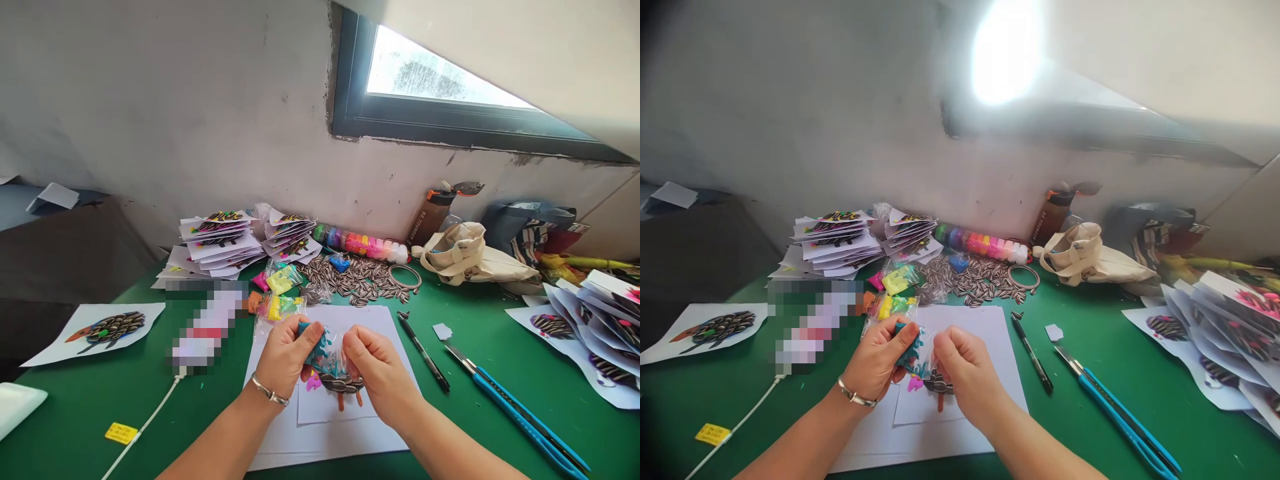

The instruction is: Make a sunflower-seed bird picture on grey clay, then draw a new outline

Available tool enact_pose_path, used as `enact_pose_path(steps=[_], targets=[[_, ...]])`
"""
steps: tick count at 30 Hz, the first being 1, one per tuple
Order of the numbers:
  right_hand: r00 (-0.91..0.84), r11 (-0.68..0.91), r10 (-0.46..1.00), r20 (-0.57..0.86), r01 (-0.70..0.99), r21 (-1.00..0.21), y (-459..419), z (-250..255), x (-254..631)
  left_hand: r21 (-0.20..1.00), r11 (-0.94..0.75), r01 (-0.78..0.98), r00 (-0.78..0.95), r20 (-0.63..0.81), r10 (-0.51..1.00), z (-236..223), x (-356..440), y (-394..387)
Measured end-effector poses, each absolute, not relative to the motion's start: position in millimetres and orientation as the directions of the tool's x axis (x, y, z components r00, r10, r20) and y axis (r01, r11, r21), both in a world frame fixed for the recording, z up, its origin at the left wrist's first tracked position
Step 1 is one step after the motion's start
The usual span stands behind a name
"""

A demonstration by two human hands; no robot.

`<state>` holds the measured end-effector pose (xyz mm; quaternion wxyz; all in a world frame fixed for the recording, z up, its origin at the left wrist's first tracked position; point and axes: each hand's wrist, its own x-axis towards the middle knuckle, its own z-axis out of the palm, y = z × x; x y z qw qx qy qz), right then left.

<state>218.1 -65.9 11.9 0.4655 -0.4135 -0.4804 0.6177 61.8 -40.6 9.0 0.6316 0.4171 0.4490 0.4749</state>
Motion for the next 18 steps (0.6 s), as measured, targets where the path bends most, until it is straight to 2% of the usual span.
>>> enact_pose_path(steps=[6,12,18], targets=[[-0.142,-0.016,0.99,-0.008,-0.053,-0.998,-63,18,227,0.952,0.153,-0.266,0.191,-0.103,0.976,15,60,-45],[-0.259,-0.057,0.964,-0.052,-0.015,-0.998,-66,16,225,0.971,0.186,-0.151,0.18,-0.158,0.971,14,59,-43],[-0.15,0.063,0.988,0.043,0.129,-0.99,-60,15,231,0.953,0.173,-0.247,0.187,-0.128,0.974,6,58,-41]])
